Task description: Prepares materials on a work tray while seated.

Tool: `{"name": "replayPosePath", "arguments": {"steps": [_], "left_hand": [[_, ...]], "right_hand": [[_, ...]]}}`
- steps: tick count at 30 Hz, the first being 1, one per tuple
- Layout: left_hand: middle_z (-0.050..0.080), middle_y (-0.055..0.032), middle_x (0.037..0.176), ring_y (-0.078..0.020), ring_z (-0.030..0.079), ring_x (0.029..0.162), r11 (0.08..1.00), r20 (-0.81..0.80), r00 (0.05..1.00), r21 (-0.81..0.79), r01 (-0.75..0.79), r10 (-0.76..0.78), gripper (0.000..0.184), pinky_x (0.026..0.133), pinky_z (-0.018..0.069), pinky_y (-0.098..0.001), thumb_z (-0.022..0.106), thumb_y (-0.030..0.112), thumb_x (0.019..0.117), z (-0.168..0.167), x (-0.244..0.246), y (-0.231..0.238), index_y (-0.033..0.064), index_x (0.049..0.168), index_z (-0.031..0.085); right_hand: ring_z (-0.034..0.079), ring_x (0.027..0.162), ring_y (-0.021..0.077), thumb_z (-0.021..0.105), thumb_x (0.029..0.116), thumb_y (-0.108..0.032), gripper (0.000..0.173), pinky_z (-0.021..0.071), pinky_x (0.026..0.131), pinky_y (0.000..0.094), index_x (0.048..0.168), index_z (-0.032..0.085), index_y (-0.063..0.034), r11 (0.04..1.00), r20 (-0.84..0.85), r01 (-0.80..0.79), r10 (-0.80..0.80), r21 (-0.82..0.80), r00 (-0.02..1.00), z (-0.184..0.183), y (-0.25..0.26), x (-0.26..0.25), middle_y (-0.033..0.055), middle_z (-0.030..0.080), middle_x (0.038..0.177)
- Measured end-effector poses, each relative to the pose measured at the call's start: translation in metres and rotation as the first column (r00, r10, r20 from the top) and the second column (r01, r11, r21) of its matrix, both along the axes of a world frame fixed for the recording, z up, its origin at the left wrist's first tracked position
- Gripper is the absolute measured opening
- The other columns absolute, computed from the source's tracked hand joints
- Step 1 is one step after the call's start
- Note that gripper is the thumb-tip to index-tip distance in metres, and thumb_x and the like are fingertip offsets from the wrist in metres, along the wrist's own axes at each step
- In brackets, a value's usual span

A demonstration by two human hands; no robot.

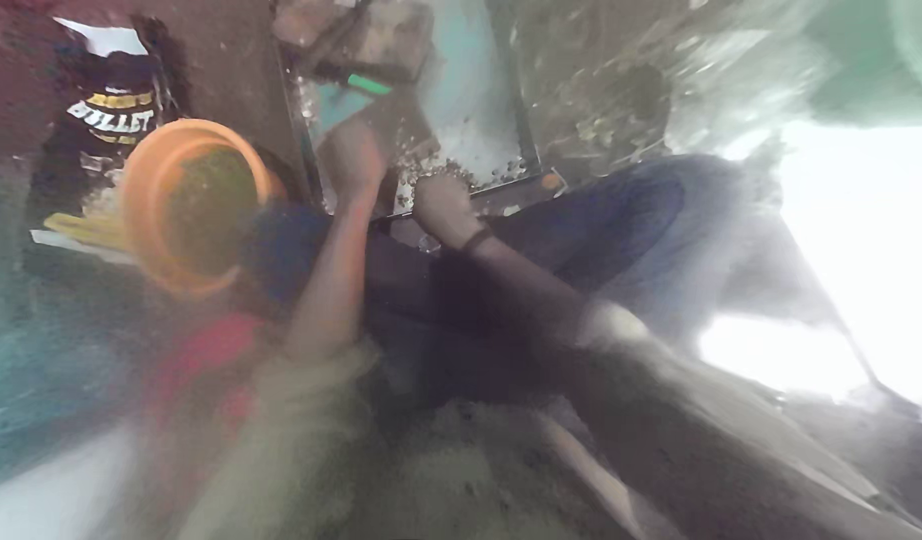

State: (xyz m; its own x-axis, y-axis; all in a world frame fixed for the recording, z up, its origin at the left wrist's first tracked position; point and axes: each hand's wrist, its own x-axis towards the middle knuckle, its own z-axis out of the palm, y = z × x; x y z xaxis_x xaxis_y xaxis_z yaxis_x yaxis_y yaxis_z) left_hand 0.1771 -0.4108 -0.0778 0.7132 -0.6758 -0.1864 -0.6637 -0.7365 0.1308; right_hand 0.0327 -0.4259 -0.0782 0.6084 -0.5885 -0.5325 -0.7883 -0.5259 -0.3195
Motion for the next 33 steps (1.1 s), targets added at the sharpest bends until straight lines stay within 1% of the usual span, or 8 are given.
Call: {"name": "replayPosePath", "arguments": {"steps": [6,10,14,17,19,22,26,33], "left_hand": [[0.072,-0.0169,0.122,-0.0369,0.065,0.122,0.999,0.013,1.0,-0.038,0.011,-0.011,0.021,0.108,0.0464,-0.0626,0.068,0.024,0.0944,-0.009,0.004,0.004,0.0106,0.108,0.078],[0.073,-0.0158,0.12,-0.0369,0.068,0.117,0.999,0.055,0.998,-0.034,-0.011,0.013,0.022,0.1,0.0513,-0.0642,0.064,0.021,0.0934,-0.015,0.008,0.004,0.0121,0.108,0.078],[0.073,-0.0179,0.118,-0.0383,0.069,0.113,1.0,0.053,0.998,-0.022,-0.017,0.018,0.022,0.094,0.0536,-0.0644,0.063,0.018,0.0949,-0.013,0.006,0.005,0.0094,0.108,0.077],[0.073,-0.0167,0.12,-0.0372,0.066,0.119,1.0,0.049,0.999,-0.007,-0.01,0.01,0.022,0.104,0.049,-0.0624,0.062,0.017,0.0951,-0.01,0.004,0.005,0.0093,0.109,0.077],[0.073,-0.0159,0.121,-0.0364,0.065,0.122,1.0,0.035,0.999,0.003,0.003,-0.003,0.023,0.105,0.0475,-0.062,0.063,0.022,0.0949,-0.007,0.002,0.004,0.0117,0.109,0.077],[0.073,-0.0162,0.12,-0.0372,0.066,0.12,1.0,-0.004,1.0,0.025,-0.004,0.004,0.02,0.104,0.0483,-0.0633,0.066,0.021,0.0932,-0.002,0.001,0.0,0.0129,0.107,0.078],[0.072,-0.0165,0.122,-0.037,0.066,0.12,1.0,-0.028,0.999,-0.019,0.02,-0.021,0.018,0.103,0.05,-0.0625,0.071,0.018,0.0908,-0.002,0.004,0.0,0.0107,0.106,0.078],[0.074,-0.0163,0.115,-0.0383,0.069,0.114,1.0,0.046,0.999,0.008,0.026,-0.026,0.02,0.098,0.0517,-0.0661,0.068,0.021,0.091,-0.004,0.002,0.005,0.0129,0.106,0.079]], "right_hand": [[0.07,0.101,0.0432,0.059,0.0978,-0.019,0.023,0.0563,0.073,0.0624,0.105,0.069,0.0004,1.0,0.057,0.019,-0.019,0.01,0.998,0.016,-0.01,0.013,0.0248,0.07,0.108],[0.068,0.112,0.0415,0.05,0.1064,-0.029,0.035,0.0568,0.084,0.0632,0.116,0.072,-0.0036,0.999,0.184,0.021,-0.015,-0.032,0.983,0.004,-0.023,0.038,0.0224,0.07,0.12],[0.068,0.111,0.0438,0.055,0.1028,-0.024,0.029,0.0549,0.084,0.0675,0.114,0.071,-0.0025,0.998,0.174,-0.058,0.062,-0.03,0.983,0.001,-0.028,0.058,0.0231,0.07,0.119],[0.069,0.111,0.0423,0.054,0.1033,-0.028,0.031,0.0544,0.086,0.0664,0.113,0.073,-0.0049,0.997,0.143,-0.071,0.074,-0.026,0.987,0.001,-0.029,0.06,0.0217,0.072,0.117],[0.069,0.107,0.043,0.059,0.0996,-0.027,0.029,0.0546,0.084,0.0654,0.111,0.072,-0.0036,0.997,0.138,-0.05,0.058,-0.058,0.989,-0.002,-0.023,0.057,0.023,0.071,0.113],[0.067,0.109,0.0471,0.058,0.1013,-0.022,0.029,0.0558,0.081,0.0659,0.115,0.069,0.0011,0.999,0.091,0.014,-0.01,-0.042,0.996,-0.002,-0.007,0.04,0.0281,0.068,0.118],[0.069,0.102,0.0452,0.061,0.0979,-0.015,0.02,0.0565,0.075,0.0641,0.102,0.069,0.0023,1.0,-0.003,-0.016,0.016,0.018,1.0,0.002,0.002,0.007,0.0259,0.07,0.108],[0.07,0.101,0.044,0.056,0.1013,-0.02,0.024,0.0572,0.073,0.0617,0.106,0.068,0.0011,1.0,0.087,0.016,-0.015,-0.017,0.996,0.013,-0.007,0.019,0.025,0.07,0.108]]}}
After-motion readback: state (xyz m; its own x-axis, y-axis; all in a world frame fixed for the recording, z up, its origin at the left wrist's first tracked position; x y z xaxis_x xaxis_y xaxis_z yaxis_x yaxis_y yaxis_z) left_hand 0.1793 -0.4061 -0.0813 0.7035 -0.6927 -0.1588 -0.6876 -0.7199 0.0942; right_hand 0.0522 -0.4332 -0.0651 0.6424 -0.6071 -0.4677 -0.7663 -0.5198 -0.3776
